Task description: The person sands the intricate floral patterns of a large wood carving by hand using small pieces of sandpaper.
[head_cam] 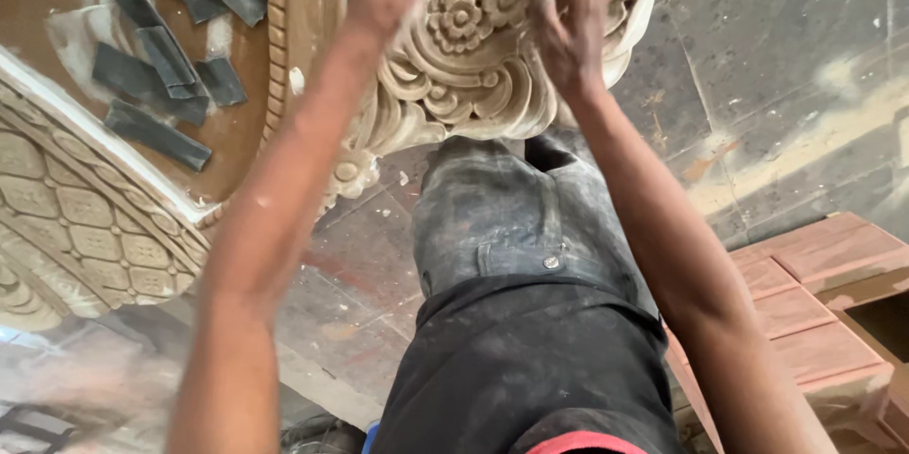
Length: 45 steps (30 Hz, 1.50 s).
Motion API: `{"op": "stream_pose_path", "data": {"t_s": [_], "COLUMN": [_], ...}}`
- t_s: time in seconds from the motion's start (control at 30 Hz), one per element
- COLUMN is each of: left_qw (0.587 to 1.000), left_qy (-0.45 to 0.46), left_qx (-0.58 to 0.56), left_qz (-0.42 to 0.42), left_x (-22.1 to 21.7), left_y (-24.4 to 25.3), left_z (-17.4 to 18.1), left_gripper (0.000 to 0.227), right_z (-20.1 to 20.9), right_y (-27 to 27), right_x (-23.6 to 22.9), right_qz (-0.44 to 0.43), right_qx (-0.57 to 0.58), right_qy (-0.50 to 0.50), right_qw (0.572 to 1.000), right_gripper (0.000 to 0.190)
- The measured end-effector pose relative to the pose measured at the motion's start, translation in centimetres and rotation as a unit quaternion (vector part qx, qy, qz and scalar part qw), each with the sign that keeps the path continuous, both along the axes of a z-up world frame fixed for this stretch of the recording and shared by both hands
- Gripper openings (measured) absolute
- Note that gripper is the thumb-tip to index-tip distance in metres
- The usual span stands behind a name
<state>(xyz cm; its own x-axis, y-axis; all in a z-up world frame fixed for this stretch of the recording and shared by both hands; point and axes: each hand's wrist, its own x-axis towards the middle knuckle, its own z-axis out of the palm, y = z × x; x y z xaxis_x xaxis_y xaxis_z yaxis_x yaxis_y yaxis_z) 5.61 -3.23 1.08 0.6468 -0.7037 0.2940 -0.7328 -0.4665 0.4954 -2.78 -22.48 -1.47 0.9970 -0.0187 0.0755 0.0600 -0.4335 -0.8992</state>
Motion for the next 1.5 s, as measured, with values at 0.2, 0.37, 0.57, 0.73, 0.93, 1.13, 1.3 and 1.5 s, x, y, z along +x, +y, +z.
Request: {"op": "stream_pose_path", "data": {"t_s": [0.2,0.37,0.57,0.73,0.93,1.13,1.3,1.5], "left_qw": [0.895,0.87,0.983,0.975,0.973,0.975,0.97,0.97], "left_qy": [0.292,0.318,0.024,-0.021,-0.028,-0.002,-0.007,-0.003], "left_qx": [-0.186,-0.218,-0.005,0.101,0.115,0.097,0.094,0.088], "left_qz": [0.281,0.307,0.183,0.196,0.2,0.2,0.225,0.228], "left_x": [-9.2,-11.5,-7.9,-8.8,-8.5,-8.7,-8.5,-8.7], "left_y": [-2.4,-1.5,5.6,5.1,5.0,5.2,4.9,5.1], "left_z": [-0.3,-1.1,-4.4,-4.0,-3.6,-3.7,-3.1,-3.8], "left_gripper": [0.008,0.01,0.01,0.022,0.025,0.024,0.02,0.018], "right_z": [2.1,1.9,2.0,3.3,4.1,6.0,5.1,3.1], "right_y": [1.7,0.5,-1.5,-1.8,0.1,-0.8,0.2,-1.7], "right_x": [-4.5,-3.8,2.2,5.1,7.7,8.7,9.0,8.9], "right_qz": [0.05,-0.028,0.089,0.214,0.247,0.323,0.289,0.324], "right_qx": [0.383,0.365,-0.114,-0.182,-0.151,-0.185,-0.191,-0.155], "right_qy": [0.218,0.206,-0.044,-0.019,-0.113,-0.154,-0.129,-0.116], "right_qw": [0.896,0.907,0.989,0.96,0.95,0.915,0.929,0.926], "right_gripper": [0.038,0.021,0.025,0.02,0.015,0.014,0.012,0.012]}}
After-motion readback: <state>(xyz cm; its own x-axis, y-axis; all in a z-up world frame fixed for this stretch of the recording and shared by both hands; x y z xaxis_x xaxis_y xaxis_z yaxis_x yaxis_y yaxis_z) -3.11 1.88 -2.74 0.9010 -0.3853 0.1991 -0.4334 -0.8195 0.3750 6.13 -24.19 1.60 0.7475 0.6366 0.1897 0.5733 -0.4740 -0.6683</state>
